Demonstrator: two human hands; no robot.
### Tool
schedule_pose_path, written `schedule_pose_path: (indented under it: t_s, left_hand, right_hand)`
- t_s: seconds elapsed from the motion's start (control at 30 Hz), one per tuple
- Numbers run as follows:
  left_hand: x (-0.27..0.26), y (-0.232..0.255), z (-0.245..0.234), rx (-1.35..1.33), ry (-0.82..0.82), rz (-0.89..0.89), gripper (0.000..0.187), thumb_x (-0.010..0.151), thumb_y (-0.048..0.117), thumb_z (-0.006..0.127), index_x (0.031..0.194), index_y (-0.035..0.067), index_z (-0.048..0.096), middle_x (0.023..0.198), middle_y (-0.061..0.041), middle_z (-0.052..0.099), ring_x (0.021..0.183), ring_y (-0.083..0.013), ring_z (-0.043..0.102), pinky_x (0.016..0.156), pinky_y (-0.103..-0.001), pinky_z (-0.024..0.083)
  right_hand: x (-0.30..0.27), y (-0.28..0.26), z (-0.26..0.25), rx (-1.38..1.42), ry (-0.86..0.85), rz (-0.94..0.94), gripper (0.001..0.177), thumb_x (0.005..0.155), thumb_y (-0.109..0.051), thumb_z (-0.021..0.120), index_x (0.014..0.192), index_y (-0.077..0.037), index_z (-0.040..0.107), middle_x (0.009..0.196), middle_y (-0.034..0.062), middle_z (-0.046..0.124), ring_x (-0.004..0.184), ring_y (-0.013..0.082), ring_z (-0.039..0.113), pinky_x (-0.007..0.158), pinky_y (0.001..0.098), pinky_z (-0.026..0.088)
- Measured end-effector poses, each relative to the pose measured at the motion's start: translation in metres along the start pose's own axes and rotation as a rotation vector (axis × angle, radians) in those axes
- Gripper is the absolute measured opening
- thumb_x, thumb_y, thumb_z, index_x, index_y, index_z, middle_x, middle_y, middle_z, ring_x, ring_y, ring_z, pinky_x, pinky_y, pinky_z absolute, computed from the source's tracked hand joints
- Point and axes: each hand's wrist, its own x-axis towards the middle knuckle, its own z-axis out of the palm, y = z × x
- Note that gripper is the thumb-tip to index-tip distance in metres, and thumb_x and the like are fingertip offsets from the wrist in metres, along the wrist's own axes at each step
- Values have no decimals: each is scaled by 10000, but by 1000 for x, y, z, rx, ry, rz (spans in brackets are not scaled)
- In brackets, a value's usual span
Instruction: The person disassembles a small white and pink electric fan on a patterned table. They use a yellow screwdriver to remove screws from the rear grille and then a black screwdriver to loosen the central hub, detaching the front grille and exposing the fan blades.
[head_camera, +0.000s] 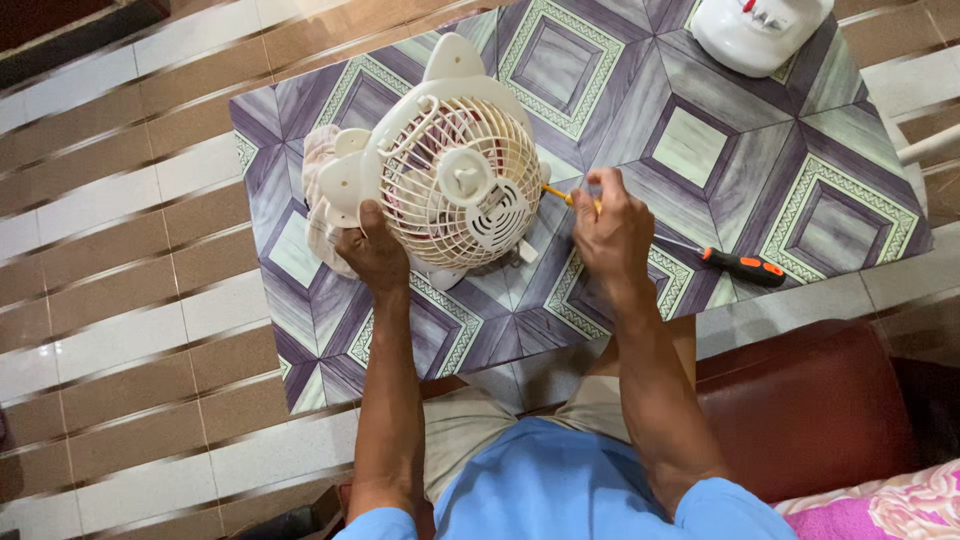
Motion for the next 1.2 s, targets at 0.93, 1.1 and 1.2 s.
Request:
schedule_pose_path:
  t_s: [0.93,1.1,1.2]
  left_hand:
    - [-16,93,-1,166,-194,587,448,937,427,759,986,-5,655,840,-78,617,748,-203,639,599,-375,515]
    - [-13,77,-10,-75,-99,279,484,990,431,681,1057,-47,713,934,-97,739,821,-188,773,669,-330,636]
    - [-14,74,-14,-177,-55,259,523,1022,404,719,1140,-105,687,1029,-136,704,923,-218,708,792,-352,566]
  right_hand:
    - [13,34,53,882,42,288,116,897,-121,686,961,-33,648,833,131,727,659,176,718,568,302,609]
    - [14,41,56,218,158,-28,206,867,-249,759,903,-58,692,754,162,731,693,294,730,662,425,570]
    - [28,35,65,-61,205,-30,210,914,-254,767,903,-57,695,789,183,730,735,398,696,663,503,539]
